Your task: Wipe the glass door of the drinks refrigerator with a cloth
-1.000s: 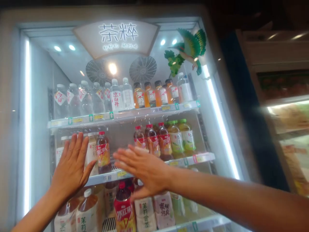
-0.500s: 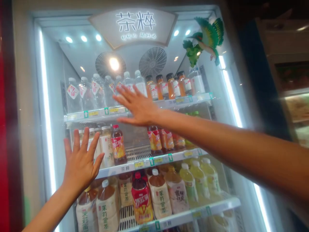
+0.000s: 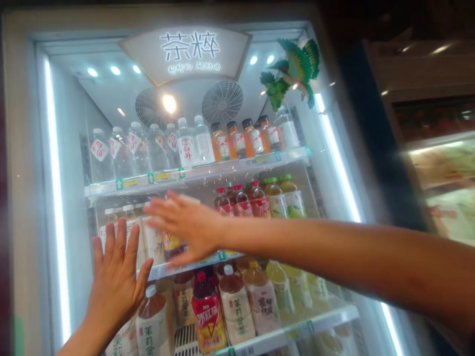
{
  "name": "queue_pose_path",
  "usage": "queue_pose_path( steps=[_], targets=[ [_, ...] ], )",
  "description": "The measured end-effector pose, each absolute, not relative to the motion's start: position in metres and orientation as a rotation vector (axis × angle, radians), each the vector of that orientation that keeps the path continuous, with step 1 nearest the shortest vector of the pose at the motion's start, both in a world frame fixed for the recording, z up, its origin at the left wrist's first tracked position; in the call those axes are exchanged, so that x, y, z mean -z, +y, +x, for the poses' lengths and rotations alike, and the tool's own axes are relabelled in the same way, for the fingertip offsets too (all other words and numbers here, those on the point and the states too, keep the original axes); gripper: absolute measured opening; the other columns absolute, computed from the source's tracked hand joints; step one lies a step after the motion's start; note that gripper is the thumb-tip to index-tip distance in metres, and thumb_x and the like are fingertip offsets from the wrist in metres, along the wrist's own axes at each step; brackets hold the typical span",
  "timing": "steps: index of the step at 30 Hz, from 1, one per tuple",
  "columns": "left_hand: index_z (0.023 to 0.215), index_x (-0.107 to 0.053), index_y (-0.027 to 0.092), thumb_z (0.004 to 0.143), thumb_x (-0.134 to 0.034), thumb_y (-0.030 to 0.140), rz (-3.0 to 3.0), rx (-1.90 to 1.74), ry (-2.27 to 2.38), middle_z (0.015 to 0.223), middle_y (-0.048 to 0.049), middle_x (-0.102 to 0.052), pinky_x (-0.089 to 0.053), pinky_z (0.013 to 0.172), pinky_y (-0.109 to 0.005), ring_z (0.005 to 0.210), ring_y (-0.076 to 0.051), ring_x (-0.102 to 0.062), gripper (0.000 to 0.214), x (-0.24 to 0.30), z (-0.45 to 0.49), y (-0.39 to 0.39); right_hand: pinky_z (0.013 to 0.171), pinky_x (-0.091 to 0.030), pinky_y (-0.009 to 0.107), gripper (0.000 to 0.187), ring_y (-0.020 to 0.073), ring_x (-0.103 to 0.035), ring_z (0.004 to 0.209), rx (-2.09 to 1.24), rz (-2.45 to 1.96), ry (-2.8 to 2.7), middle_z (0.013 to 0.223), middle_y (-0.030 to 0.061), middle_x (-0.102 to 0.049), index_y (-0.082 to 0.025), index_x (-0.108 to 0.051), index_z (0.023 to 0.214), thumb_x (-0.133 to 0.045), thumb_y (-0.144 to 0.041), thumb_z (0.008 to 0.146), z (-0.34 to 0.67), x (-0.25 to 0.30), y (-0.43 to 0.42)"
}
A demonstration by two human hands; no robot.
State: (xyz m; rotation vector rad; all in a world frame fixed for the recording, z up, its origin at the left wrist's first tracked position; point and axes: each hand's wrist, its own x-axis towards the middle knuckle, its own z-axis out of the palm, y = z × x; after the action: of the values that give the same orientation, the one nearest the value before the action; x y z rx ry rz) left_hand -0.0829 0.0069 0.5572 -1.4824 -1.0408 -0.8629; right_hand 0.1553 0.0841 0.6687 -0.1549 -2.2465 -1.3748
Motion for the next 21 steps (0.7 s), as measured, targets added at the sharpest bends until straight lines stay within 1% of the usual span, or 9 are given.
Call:
queue_pose_path(
  steps=[1, 3, 8, 10, 13, 14, 18, 19, 21],
  targets=[
    [0.165, -0.004, 0.02, 0.102, -0.044, 0.038, -1.487, 0.871, -1.036, 0.174, -0.007, 0.004, 0.006, 0.13, -0.052, 0.161, -0.028, 0.007, 0.076, -0.559, -0.075, 0.007, 0.133, -0.002, 0.043, 0.1, 0.0212, -0.01, 0.161, 1.44, -0.014, -2.348, 0.171, 0.0056, -0.023, -0.018, -0.031, 0.16, -0.046, -0.086, 0.087, 0.165, -0.655, 0.085],
    [0.165, -0.005, 0.02, 0.102, -0.044, 0.039, -1.497, 0.876, -1.022, 0.174, -0.0073, 0.004, 0.006, 0.13, -0.052, 0.161, -0.028, 0.006, 0.076, -0.562, -0.059, 0.007, 0.133, -0.004, 0.043, 0.096, 0.0198, -0.012, 0.16, 1.445, 0.079, -2.404, 0.171, 0.0048, -0.023, -0.019, -0.03, 0.16, -0.044, -0.083, 0.09, 0.194, -0.642, 0.094],
    [0.165, -0.006, 0.019, 0.102, -0.045, 0.039, -1.523, 0.838, -0.994, 0.174, -0.0076, 0.004, 0.007, 0.13, -0.05, 0.161, -0.028, 0.007, 0.077, -0.567, -0.006, 0.018, 0.129, -0.01, 0.062, 0.098, 0.0323, -0.005, 0.16, 1.157, -0.375, -2.011, 0.174, 0.0067, -0.006, -0.023, -0.002, 0.165, -0.05, -0.071, 0.094, 0.281, -0.664, 0.127],
    [0.164, -0.007, 0.018, 0.102, -0.045, 0.039, -1.535, 0.832, -0.964, 0.174, -0.0077, 0.004, 0.006, 0.13, -0.05, 0.161, -0.028, 0.006, 0.077, -0.568, 0.021, 0.026, 0.13, -0.01, 0.059, 0.101, 0.0311, -0.007, 0.16, 1.174, -0.281, -2.114, 0.174, 0.0059, -0.008, -0.023, -0.001, 0.166, -0.05, -0.074, 0.093, 0.31, -0.652, 0.132],
    [0.164, -0.007, 0.018, 0.101, -0.045, 0.04, -1.55, 0.836, -0.91, 0.174, -0.0082, 0.001, 0.004, 0.131, -0.051, 0.161, -0.027, 0.004, 0.077, -0.572, 0.065, 0.038, 0.132, -0.014, 0.048, 0.099, 0.0238, -0.017, 0.159, 1.272, -0.012, -2.423, 0.172, 0.0051, -0.019, -0.022, -0.007, 0.166, -0.045, -0.077, 0.093, 0.352, -0.631, 0.139],
    [0.164, -0.007, 0.018, 0.101, -0.046, 0.04, -1.556, 0.837, -0.897, 0.174, -0.0085, -0.001, 0.003, 0.131, -0.052, 0.161, -0.027, 0.003, 0.077, -0.574, 0.079, 0.042, 0.132, -0.014, 0.048, 0.097, 0.0236, -0.017, 0.159, 1.284, -0.018, -2.438, 0.172, 0.0053, -0.018, -0.022, -0.006, 0.166, -0.044, -0.076, 0.094, 0.367, -0.631, 0.143],
    [0.164, -0.011, 0.015, 0.101, -0.046, 0.039, -1.568, 0.83, -0.837, 0.173, -0.011, -0.003, 0.001, 0.13, -0.054, 0.161, -0.029, 0.002, 0.076, -0.579, 0.135, 0.058, 0.128, -0.007, 0.064, 0.094, 0.0331, 0.001, 0.16, 1.156, -0.442, -2.028, 0.173, 0.0088, 0.005, -0.023, 0.008, 0.165, -0.041, -0.07, 0.099, 0.417, -0.648, 0.162],
    [0.163, -0.012, 0.013, 0.101, -0.046, 0.04, -1.57, 0.827, -0.819, 0.173, -0.0118, -0.003, 0.001, 0.13, -0.053, 0.161, -0.029, 0.003, 0.076, -0.579, 0.147, 0.062, 0.127, -0.007, 0.065, 0.096, 0.0342, 0.003, 0.16, 1.131, -0.47, -1.979, 0.173, 0.0095, 0.008, -0.022, 0.009, 0.164, -0.041, -0.07, 0.098, 0.424, -0.647, 0.165],
    [0.163, -0.014, 0.012, 0.101, -0.045, 0.04, -1.572, 0.82, -0.8, 0.173, -0.0129, -0.004, 0.0, 0.13, -0.054, 0.161, -0.029, 0.002, 0.075, -0.579, 0.17, 0.069, 0.129, -0.008, 0.062, 0.101, 0.0325, 0.0, 0.16, 1.144, -0.35, -2.09, 0.174, 0.0102, 0.002, -0.021, 0.006, 0.165, -0.043, -0.075, 0.095, 0.434, -0.637, 0.168]
  ],
)
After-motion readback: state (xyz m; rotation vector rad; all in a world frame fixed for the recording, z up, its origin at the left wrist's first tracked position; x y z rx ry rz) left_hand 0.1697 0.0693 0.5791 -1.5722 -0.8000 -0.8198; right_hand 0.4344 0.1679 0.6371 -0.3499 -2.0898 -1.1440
